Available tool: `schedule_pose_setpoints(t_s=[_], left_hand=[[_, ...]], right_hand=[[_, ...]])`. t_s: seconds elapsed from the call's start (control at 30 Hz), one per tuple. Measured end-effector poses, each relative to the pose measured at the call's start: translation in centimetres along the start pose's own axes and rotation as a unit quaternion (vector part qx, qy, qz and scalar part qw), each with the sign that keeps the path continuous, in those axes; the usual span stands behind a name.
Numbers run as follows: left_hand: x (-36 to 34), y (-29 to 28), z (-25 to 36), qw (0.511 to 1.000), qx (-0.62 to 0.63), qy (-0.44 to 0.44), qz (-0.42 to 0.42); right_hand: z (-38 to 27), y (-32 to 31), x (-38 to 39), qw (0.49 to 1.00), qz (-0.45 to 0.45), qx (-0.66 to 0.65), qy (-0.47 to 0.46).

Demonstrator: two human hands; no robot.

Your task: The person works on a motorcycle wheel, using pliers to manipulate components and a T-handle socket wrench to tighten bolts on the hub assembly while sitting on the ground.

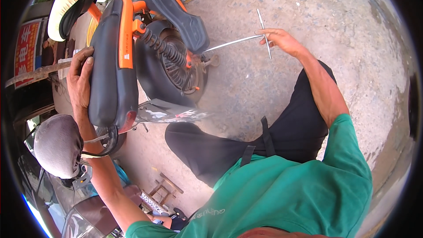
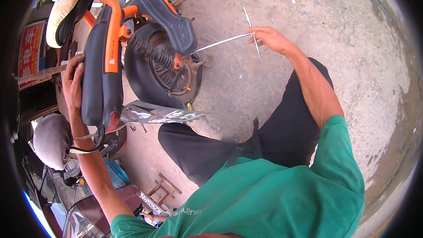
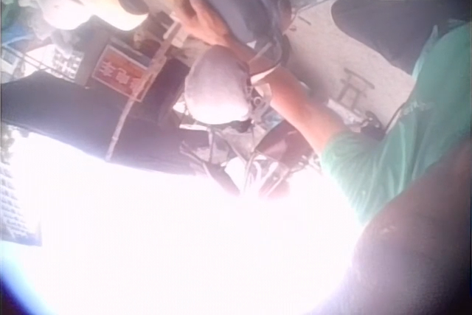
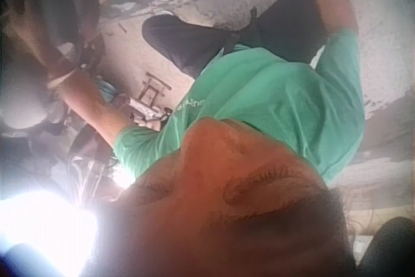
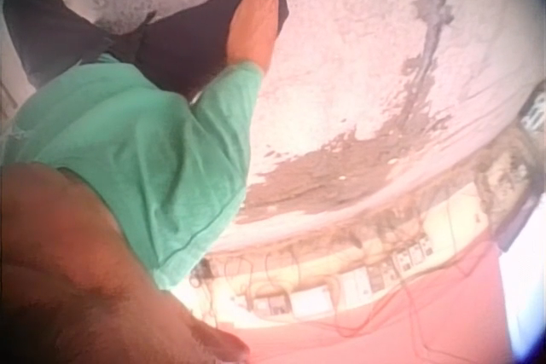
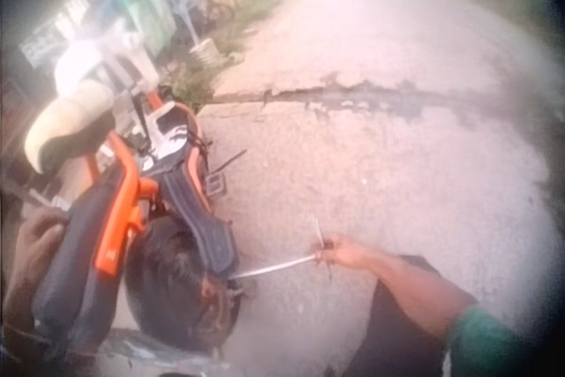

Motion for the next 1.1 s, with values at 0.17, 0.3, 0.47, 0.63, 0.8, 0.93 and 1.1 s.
schedule_pose_setpoints(t_s=[0.17,0.3,0.47,0.63,0.8,0.93,1.1], left_hand=[[-0.2,0.1,0.0,1.000,-0.002,-0.002,-0.001],[-0.1,-0.2,-0.2,1.000,-0.024,-0.006,-0.008],[0.2,-0.4,-0.2,1.000,-0.015,0.006,-0.006],[0.0,-0.2,-0.4,1.000,-0.008,0.004,-0.005],[0.0,-0.1,-1.2,1.000,0.014,0.016,-0.011],[0.2,-0.3,-0.8,0.999,0.002,0.032,-0.013],[0.2,0.0,-1.0,1.000,0.016,0.010,-0.005]], right_hand=[[-2.2,0.2,0.0,0.967,0.155,0.167,-0.115],[-1.6,-0.7,0.1,0.960,0.256,-0.062,-0.095],[1.1,0.8,-1.2,0.989,0.129,-0.066,0.019],[1.9,2.4,-0.5,0.981,-0.053,0.185,0.021],[-5.0,4.0,2.4,0.791,0.130,0.552,-0.230],[-0.8,0.7,1.9,0.978,0.165,0.061,-0.111],[0.8,0.9,2.3,0.974,0.218,-0.061,-0.031]])
Point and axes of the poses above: each hand's wrist, its own x-axis away from the middle knuckle, its own y-axis out of the palm, z = x × y, the point moved 8 cm from there along -x, towards the middle knuckle, and after that the axes turned 14 degrees about -z, right-handed, at the moved point
